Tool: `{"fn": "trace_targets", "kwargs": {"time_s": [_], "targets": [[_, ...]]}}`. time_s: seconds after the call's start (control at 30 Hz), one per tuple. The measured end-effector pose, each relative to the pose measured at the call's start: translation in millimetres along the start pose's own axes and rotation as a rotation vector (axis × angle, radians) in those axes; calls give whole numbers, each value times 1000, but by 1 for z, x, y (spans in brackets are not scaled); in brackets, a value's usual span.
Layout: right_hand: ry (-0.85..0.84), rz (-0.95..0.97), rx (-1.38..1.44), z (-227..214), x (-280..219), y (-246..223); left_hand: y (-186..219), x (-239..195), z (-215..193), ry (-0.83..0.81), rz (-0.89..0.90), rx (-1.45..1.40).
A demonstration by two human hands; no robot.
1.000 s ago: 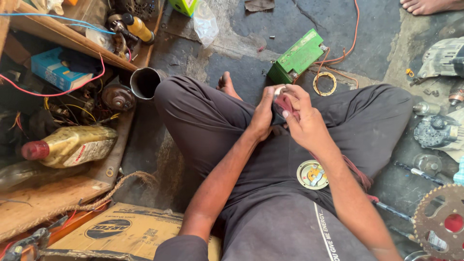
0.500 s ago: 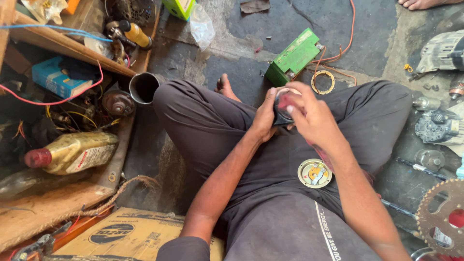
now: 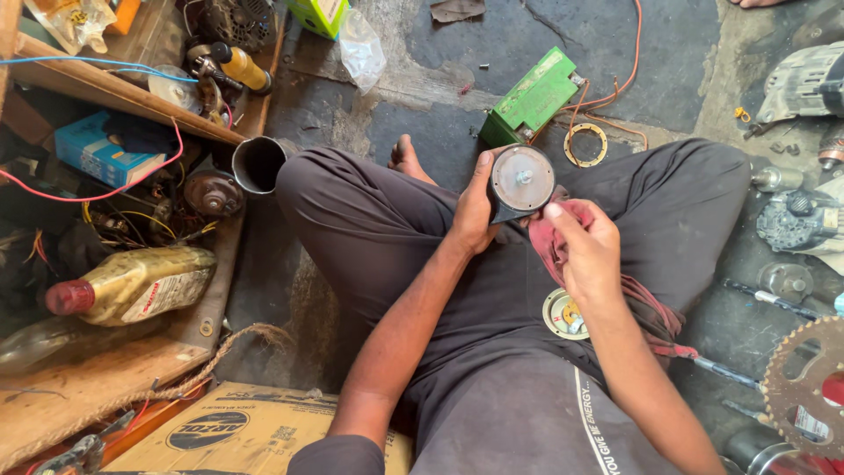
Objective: The person sits on the floor and uses a screwdriver and pliers to disassemble a small circular electrical component. They remove a screw, separate the housing, and wipe the interior with a cloth.
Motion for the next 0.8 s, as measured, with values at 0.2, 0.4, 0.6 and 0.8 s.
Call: {"fn": "trace_targets", "kwargs": {"time_s": [0.2,0.4,0.6,0.8], "targets": [[-171,-670,-734,37,-21,-47,-9,1,-20,231,58,266],[-197,-805,-1263,79,-25,-73,-14,2,-21,201,57,421],[-160,-751,-1243,70,-20,-65,-15,4,-21,243,72,396],[-127,-756,-1127,54,-10,-58,-16,0,-20,230,76,475]]}}
Point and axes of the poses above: each hand's wrist, its own x-axis towards the middle knuckle, its own z-axis out of the palm, y = z × x, the point moved 6 cm from there along x, towards the middle knuckle, and after that the axes turned 5 degrees about -z, right-handed, at the moved point
